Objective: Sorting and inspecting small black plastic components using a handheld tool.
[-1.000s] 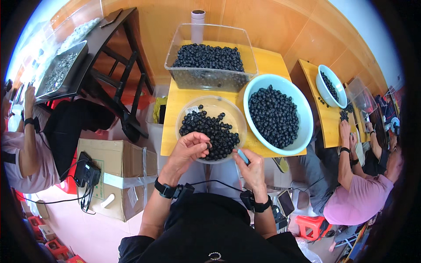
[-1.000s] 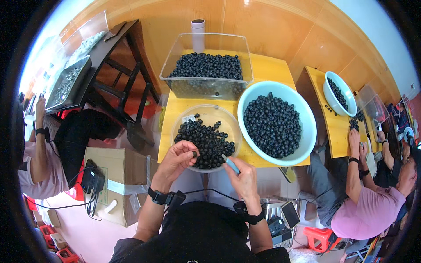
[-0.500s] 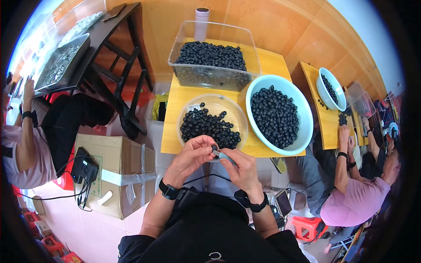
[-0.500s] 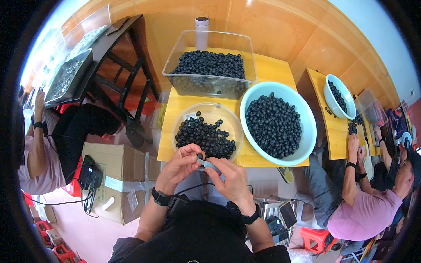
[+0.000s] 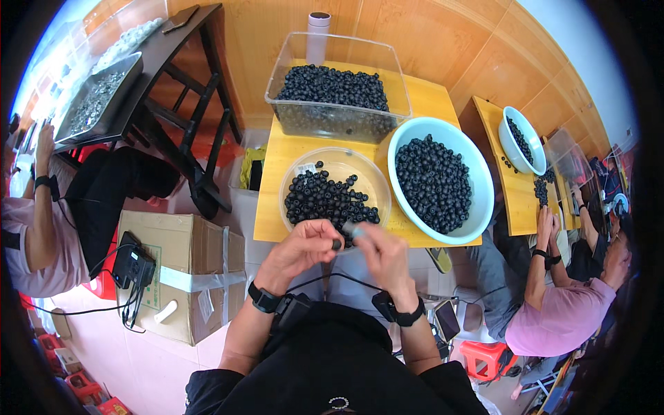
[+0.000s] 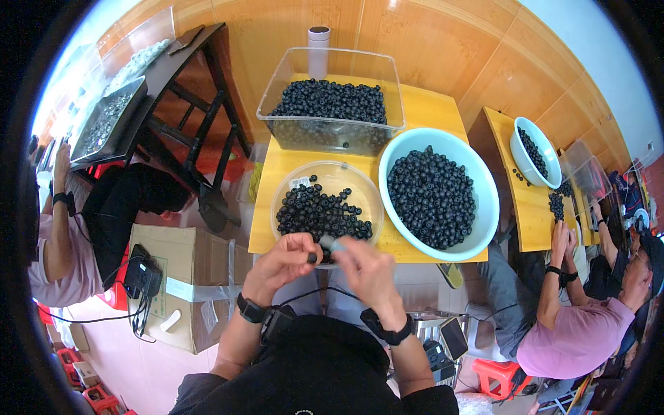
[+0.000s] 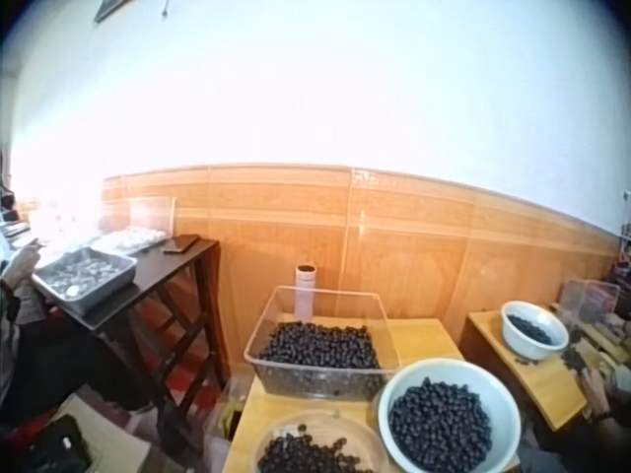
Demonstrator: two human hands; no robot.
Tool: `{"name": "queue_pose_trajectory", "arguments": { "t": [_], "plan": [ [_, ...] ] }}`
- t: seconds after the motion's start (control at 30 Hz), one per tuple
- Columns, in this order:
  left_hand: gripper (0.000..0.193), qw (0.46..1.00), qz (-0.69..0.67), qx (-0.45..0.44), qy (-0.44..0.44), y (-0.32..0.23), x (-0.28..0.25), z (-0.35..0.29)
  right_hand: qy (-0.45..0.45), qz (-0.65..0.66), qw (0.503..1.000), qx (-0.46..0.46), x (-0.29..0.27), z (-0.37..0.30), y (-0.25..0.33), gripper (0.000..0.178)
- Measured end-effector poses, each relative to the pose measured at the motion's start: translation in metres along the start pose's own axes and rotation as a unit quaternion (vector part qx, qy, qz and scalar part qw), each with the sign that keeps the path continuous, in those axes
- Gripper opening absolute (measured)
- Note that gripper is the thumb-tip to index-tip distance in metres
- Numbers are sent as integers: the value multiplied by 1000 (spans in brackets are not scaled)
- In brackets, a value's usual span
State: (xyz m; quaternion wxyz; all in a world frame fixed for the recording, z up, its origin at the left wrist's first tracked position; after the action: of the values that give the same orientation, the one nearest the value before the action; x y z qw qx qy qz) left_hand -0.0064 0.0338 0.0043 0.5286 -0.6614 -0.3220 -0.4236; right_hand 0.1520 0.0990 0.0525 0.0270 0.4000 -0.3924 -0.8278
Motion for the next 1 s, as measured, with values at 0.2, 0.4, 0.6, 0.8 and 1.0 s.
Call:
{"name": "queue_pose_trajectory", "arguments": {
  "t": [0.2,0.4,0.6,0.8,1.0],
  "plan": [
    [14,999,3,20,-34,3,10,-5,-96,-43,986,127,-17,-9,-21,20],
    [13,998,-47,23,-33,6,10,-2,-48,26,993,108,-6,-9,3,20],
    [18,999,14,-3,-40,11,10,-5,-15,102,988,115,-8,-5,29,23],
    [29,998,9,-40,-38,18,5,-14,48,216,968,119,9,-15,19,18],
    [29,995,-41,-88,16,27,7,-13,64,274,950,133,6,-19,18,19]
  ]
}}
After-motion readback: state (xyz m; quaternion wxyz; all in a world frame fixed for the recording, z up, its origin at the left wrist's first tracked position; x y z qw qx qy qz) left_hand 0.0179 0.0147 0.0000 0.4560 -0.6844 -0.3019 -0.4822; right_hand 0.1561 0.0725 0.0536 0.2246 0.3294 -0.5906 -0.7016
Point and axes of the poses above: each hand's wrist, its own z-axis towards the middle knuckle, its own x-axis out of the palm, y = z × x, the point moved 3 cm from there along z, towards the middle knuckle, and after that the axes turned 5 degrees about -z, right-handed, at the moved point
